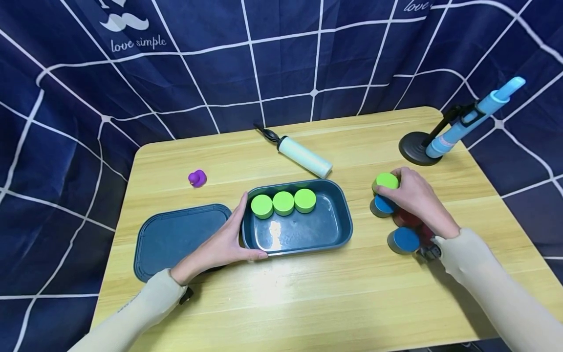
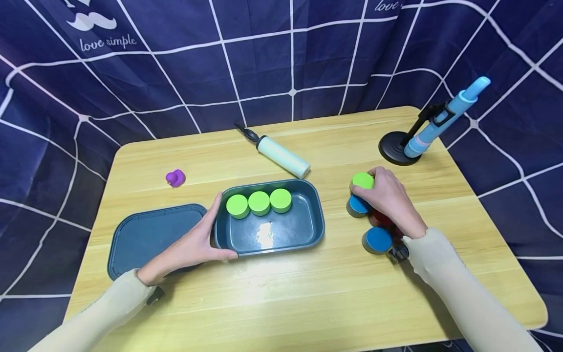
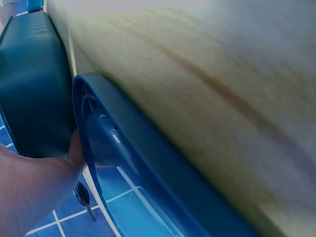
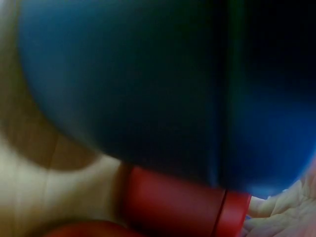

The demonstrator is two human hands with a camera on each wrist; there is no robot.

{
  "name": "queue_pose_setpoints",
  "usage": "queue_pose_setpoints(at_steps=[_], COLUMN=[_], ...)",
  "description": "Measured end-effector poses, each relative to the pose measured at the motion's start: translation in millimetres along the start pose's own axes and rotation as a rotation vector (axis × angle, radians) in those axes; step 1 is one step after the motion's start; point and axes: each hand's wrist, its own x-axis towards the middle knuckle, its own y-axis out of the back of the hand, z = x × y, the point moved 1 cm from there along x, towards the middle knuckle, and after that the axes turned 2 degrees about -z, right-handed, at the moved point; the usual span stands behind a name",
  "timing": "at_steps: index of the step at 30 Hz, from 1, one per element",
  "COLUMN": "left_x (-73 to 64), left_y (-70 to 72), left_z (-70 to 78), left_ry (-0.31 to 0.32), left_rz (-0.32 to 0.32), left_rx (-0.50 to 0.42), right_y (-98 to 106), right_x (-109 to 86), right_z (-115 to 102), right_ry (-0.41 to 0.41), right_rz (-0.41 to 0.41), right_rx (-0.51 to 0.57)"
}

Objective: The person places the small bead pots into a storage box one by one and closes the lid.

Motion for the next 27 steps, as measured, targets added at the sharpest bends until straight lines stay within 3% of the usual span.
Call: queue_pose_setpoints(at_steps=[12,21,27], left_x=[-0.4,0.0,-0.1], left_y=[0.0,-0.5,-0.8], left_z=[0.4,-0.2,-0.7], left_ry=[-0.003,-0.005,-0.008], left_rz=[0.002,0.0,0.004], left_rx=[0.005,0.004,0.007], right_y=[1.0,1.8,3.9], right_x=[4.8,-1.4,-7.8], right_z=[-0.9,-1.3,-6.8], right_ry=[0.042,0.095,0.11], right_rz=[0.03,0.159,0.2], right_rx=[0.024,0.083,0.092])
